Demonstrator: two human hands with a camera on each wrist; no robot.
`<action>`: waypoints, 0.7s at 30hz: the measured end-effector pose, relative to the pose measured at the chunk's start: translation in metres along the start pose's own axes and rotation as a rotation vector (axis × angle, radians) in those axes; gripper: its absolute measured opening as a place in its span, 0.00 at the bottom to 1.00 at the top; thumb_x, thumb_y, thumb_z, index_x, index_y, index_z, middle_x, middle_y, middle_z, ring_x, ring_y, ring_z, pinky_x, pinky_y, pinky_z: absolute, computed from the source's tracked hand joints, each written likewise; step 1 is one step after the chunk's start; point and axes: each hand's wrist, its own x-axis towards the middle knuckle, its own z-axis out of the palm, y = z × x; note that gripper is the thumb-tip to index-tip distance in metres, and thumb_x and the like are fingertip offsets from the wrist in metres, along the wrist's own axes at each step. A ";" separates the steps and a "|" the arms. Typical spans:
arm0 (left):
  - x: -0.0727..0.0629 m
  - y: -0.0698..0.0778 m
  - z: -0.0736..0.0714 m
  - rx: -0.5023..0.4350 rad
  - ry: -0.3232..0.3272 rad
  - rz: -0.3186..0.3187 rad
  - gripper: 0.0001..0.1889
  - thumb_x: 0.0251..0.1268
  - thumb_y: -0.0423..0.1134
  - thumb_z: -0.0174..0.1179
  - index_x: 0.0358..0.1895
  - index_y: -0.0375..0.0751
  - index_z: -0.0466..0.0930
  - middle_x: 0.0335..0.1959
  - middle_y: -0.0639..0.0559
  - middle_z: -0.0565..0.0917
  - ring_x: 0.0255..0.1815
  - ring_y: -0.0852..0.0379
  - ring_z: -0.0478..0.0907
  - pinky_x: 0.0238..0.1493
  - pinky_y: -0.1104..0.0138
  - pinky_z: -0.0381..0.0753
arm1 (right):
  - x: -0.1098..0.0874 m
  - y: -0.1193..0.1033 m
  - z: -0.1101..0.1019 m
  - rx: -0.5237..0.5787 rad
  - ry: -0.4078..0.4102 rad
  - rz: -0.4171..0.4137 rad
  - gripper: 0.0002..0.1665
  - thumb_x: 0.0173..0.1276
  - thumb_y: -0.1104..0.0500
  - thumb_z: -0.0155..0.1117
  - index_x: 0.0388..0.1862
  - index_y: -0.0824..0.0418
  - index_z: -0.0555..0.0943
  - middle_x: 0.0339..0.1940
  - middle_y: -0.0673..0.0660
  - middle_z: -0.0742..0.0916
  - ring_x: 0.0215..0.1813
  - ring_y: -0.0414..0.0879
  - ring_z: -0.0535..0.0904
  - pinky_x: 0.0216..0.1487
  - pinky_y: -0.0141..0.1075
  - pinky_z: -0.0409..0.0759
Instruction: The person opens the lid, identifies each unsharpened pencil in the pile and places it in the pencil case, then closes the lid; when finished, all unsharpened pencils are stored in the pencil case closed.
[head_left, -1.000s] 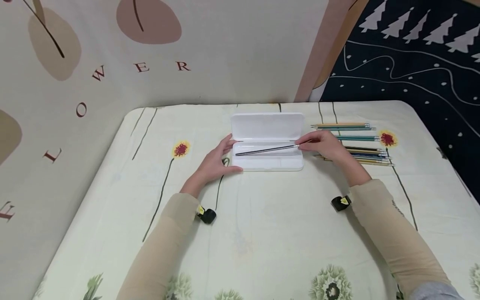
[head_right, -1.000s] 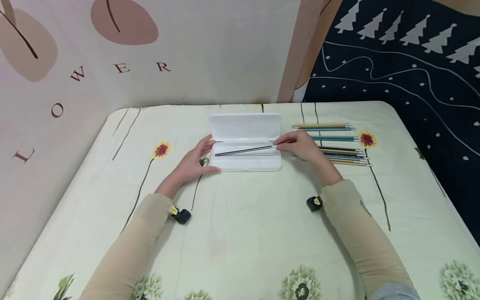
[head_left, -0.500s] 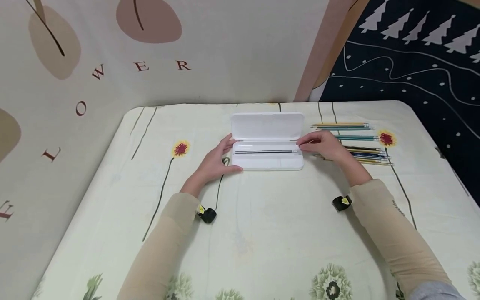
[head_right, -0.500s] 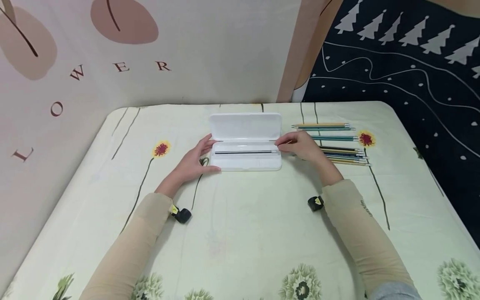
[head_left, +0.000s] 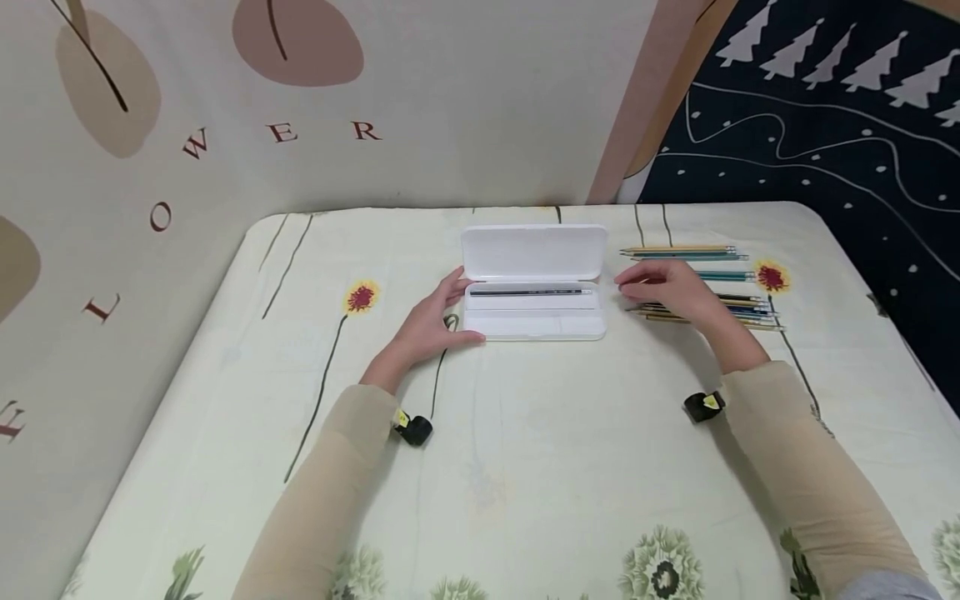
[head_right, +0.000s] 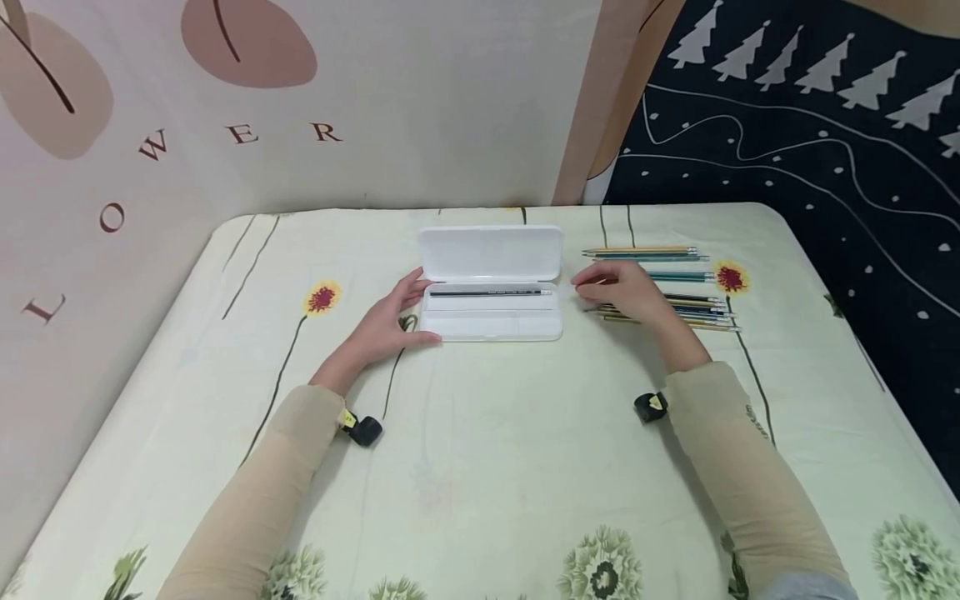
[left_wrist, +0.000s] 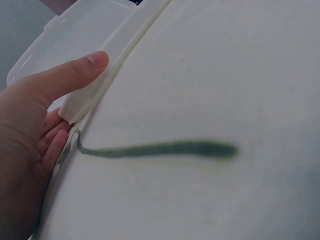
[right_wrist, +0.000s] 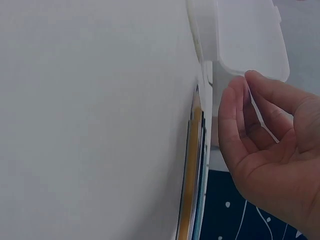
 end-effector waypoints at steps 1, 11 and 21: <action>0.000 0.000 0.000 0.000 0.001 0.001 0.61 0.50 0.53 0.76 0.82 0.52 0.40 0.79 0.54 0.62 0.79 0.51 0.62 0.81 0.55 0.58 | 0.000 0.001 -0.002 0.002 0.004 0.008 0.20 0.71 0.55 0.66 0.56 0.65 0.83 0.39 0.37 0.85 0.38 0.32 0.78 0.40 0.22 0.78; 0.000 0.000 0.000 -0.002 0.007 -0.001 0.62 0.50 0.52 0.77 0.82 0.52 0.40 0.79 0.54 0.62 0.79 0.51 0.62 0.81 0.55 0.58 | -0.010 0.018 -0.026 0.038 0.033 0.071 0.24 0.72 0.51 0.64 0.59 0.66 0.81 0.39 0.32 0.84 0.40 0.27 0.81 0.44 0.19 0.81; 0.001 -0.001 0.000 0.003 0.011 0.000 0.62 0.50 0.53 0.77 0.82 0.53 0.40 0.79 0.55 0.62 0.79 0.52 0.62 0.81 0.55 0.59 | -0.026 0.041 -0.052 0.125 0.093 0.103 0.12 0.72 0.54 0.64 0.52 0.52 0.85 0.35 0.29 0.84 0.40 0.25 0.82 0.43 0.19 0.83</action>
